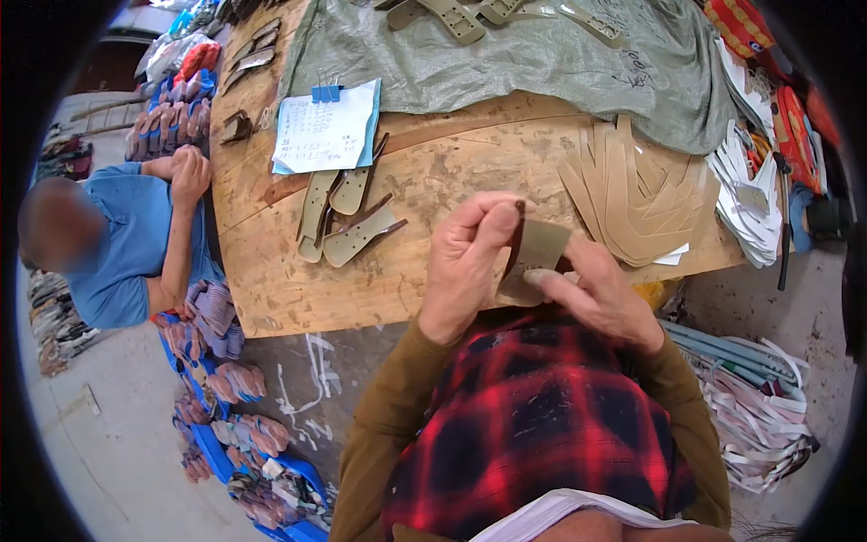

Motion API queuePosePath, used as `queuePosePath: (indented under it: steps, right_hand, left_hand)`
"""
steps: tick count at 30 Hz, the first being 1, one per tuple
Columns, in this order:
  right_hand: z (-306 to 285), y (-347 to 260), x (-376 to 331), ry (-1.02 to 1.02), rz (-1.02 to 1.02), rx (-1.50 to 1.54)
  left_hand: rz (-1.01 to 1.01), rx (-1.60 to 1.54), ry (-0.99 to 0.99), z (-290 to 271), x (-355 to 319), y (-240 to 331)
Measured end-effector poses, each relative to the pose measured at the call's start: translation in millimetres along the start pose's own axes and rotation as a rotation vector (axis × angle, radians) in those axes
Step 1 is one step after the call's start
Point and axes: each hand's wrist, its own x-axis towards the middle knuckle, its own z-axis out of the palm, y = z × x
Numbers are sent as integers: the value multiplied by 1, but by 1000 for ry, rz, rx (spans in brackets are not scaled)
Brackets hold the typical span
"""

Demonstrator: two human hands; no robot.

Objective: The person repeatedly picks up a beige shoe sole and a green strap, aligns them, and presses them together. The person handles the parts one at a time, folding the strap over the sole and pressing the edges to secure them. A coworker is visible in the background performing similar assembly tasks.

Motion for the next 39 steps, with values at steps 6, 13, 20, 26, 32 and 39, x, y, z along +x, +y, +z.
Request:
queuePosePath:
  steps: [6,13,20,26,32,39]
  right_hand:
    - [-4,1,-4,-48,155,215]
    - [1,17,-3,52,-252,-250]
    - [8,9,12,137,-423,-569]
    - [5,14,4,260,-175,64]
    - [16,24,21,46,164,592]
    - [34,14,20,340,63,210]
  left_hand:
    - [-185,267,-198,-19,-24,-8]
    - [84,618,-208,-19,-22,-12]
    - [218,801,-106,-16,-20,1]
    - [717,950,26,-39,-17,-9]
    - [750,741,0,-25,-26,-17]
    - [722,1034,82,-25,-33,-23]
